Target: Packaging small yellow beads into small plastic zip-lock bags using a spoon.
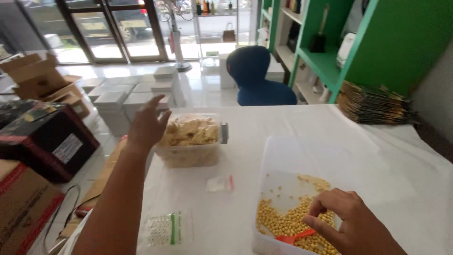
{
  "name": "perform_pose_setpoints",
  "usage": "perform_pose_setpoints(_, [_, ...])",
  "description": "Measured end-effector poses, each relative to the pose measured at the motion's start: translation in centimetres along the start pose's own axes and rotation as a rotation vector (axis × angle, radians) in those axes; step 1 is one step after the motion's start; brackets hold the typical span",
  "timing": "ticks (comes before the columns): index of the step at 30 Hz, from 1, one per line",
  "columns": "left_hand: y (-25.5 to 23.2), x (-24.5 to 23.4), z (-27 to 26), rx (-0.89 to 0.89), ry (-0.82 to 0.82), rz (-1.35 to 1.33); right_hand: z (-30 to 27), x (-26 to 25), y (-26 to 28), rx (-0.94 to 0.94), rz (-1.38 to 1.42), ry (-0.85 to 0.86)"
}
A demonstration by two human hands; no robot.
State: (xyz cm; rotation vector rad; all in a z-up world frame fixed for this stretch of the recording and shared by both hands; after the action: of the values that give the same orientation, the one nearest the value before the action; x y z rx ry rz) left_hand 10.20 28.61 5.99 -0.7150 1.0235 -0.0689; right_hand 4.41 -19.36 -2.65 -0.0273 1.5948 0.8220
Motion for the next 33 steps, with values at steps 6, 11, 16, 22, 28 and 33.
perform_pose_setpoints(6, [2.8, 6.4, -2.5, 0.101, 0.357, 0.350, 0.1, -0.3, 0.3, 0.139, -0.065, 0.079])
perform_pose_setpoints(11, [2.2, 5.2, -4.6, 0.276, 0.101, 0.312, -0.1, 0.0, 0.1, 0.105, -0.045, 0.037])
perform_pose_setpoints(16, [-3.1, 5.5, -13.4, 0.743, -0.265, 0.157, -0.1, 0.0, -0.6, 0.122, -0.052, 0.020])
perform_pose_setpoints(22, [-1.6, 15.0, -17.4, 0.478, 0.439, 0.292, -0.2, 0.3, -0.9, 0.163, -0.112, 0.056])
perform_pose_setpoints(28, [0.1, 17.6, -18.3, 0.638, 0.334, 0.459, -0.1, 0.4, -1.7, 0.107, -0.100, 0.023])
perform_pose_setpoints(33, [0.2, 15.8, -17.7, 0.395, 0.520, 0.516, -0.2, 0.3, -1.9, 0.139, -0.117, 0.012])
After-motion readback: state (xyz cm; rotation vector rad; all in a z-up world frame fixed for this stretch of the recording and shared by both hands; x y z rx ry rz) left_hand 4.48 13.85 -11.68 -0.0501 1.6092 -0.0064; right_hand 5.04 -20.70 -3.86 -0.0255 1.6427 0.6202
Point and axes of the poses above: each hand's wrist, its own z-axis towards the middle knuckle, its own x-axis out of the palm, y = z × x, the point moved 9 cm from there along z, towards the middle knuckle, and after that the axes turned 14 degrees about -x, right-handed, at the moved point
